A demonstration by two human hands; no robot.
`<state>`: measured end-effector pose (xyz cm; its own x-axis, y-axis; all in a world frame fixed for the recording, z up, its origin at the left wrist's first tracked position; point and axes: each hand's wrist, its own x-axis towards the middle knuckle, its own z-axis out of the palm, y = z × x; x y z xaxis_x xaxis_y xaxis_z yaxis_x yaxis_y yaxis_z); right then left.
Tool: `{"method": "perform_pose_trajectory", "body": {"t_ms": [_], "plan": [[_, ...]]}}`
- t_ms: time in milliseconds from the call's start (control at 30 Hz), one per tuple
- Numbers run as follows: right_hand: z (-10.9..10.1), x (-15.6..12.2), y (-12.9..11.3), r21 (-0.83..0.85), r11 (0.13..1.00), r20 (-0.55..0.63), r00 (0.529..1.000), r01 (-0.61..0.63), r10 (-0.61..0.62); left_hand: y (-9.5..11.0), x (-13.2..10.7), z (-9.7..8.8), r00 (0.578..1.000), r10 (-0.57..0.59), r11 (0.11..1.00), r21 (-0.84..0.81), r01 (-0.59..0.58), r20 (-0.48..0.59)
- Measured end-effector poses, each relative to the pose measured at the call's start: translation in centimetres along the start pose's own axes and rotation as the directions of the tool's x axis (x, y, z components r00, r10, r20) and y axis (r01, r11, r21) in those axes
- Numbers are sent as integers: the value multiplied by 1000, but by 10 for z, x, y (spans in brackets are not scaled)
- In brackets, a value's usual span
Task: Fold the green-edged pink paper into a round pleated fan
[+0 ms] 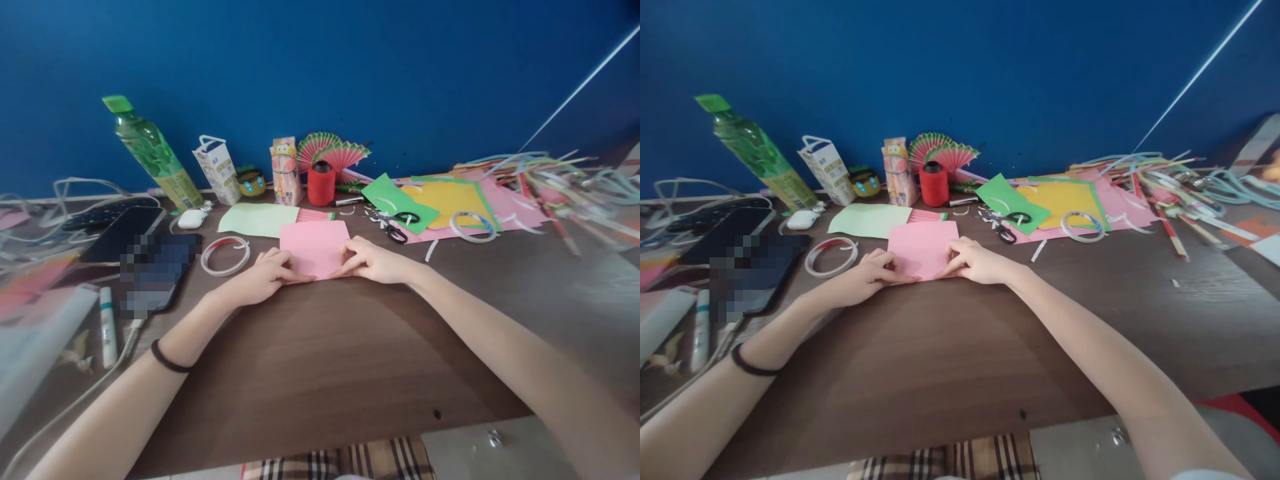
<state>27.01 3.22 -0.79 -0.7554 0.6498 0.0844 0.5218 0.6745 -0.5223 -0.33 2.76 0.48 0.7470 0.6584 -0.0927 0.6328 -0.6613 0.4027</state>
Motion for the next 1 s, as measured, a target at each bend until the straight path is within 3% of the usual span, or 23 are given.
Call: {"method": "perform_pose_trajectory", "body": {"t_ms": [267, 500, 633, 833, 1000], "plan": [[2, -3, -1, 95, 995, -159, 987, -16, 31, -6, -3, -4, 989, -13, 959, -281, -29, -147], [4, -2, 3, 83, 996, -345, 939, 42, -10, 0, -5, -2, 974, -91, 972, -229, 42, -208], [6, -1, -6, -42, 999, -489, 872, 20, -38, 1, -3, 4, 949, -144, 956, -287, 60, -281], [23, 9, -33, -315, 949, -495, 849, 23, -185, 21, 5, 7, 879, -168, 937, -348, 2, -446], [34, 12, -38, -335, 941, -610, 771, -38, -186, 32, 10, 13, 857, -231, 855, -517, -47, -461]]}}
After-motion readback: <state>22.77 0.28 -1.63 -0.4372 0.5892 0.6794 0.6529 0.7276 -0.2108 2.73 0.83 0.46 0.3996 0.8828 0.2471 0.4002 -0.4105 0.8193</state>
